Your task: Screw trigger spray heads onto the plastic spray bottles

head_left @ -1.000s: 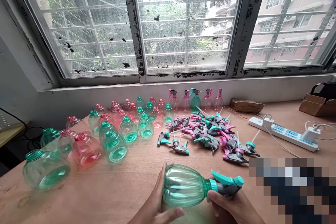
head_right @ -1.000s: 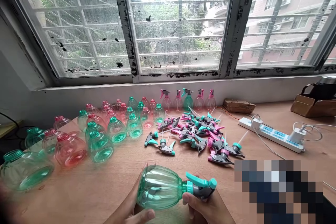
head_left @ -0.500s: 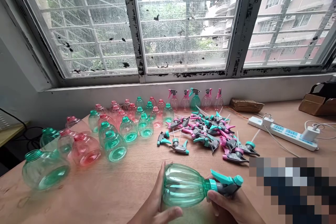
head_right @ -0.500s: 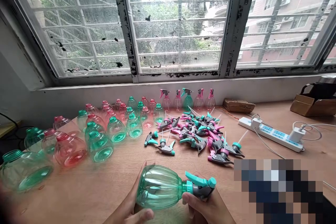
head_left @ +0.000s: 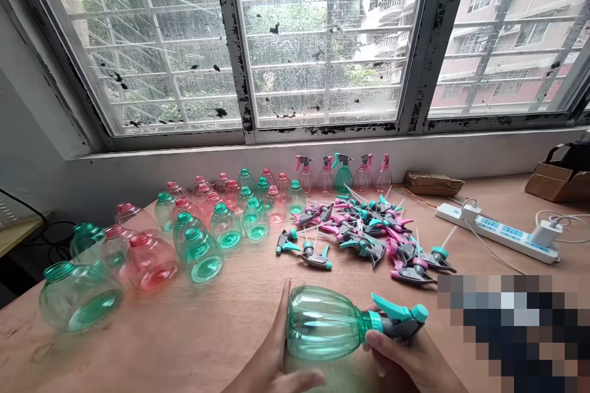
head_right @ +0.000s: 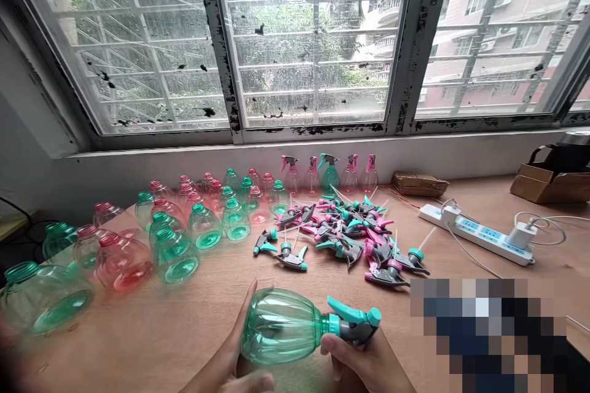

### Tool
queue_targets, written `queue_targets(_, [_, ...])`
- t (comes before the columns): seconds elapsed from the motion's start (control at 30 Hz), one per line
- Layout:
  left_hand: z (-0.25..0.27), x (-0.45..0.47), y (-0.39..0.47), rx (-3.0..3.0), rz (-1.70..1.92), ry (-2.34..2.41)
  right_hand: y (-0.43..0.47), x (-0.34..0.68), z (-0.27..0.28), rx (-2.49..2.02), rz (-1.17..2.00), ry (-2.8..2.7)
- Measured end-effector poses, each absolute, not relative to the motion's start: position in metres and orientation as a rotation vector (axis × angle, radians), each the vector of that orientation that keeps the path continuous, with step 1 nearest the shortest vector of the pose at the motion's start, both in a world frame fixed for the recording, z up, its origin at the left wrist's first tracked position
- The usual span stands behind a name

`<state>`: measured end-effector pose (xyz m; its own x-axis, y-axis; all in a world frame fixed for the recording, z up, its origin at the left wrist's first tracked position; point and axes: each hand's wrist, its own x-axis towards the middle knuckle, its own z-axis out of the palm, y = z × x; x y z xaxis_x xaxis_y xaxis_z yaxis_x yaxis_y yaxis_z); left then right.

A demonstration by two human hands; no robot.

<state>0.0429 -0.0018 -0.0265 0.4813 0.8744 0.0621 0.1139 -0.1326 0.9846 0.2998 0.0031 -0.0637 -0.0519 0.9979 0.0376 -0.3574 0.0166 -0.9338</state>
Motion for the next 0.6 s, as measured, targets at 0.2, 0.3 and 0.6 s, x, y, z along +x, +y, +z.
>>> queue_targets(0.2, [-0.0293,0.0422,-0.0017,1.579,0.853,0.897,0.0027,0.2994,-0.0585,-0.871,1.409,-0.992])
queue_targets(0.3, [-0.0281,0.0438,-0.0016,1.6,0.849,0.892,0.0028,0.3003,-0.0579,-0.862,1.422,-0.975])
queue_targets(0.6, [-0.0297,0.0441,-0.0009,1.566,0.824,0.893,0.0031,0.3008,-0.0637,-0.88,1.418,-0.972])
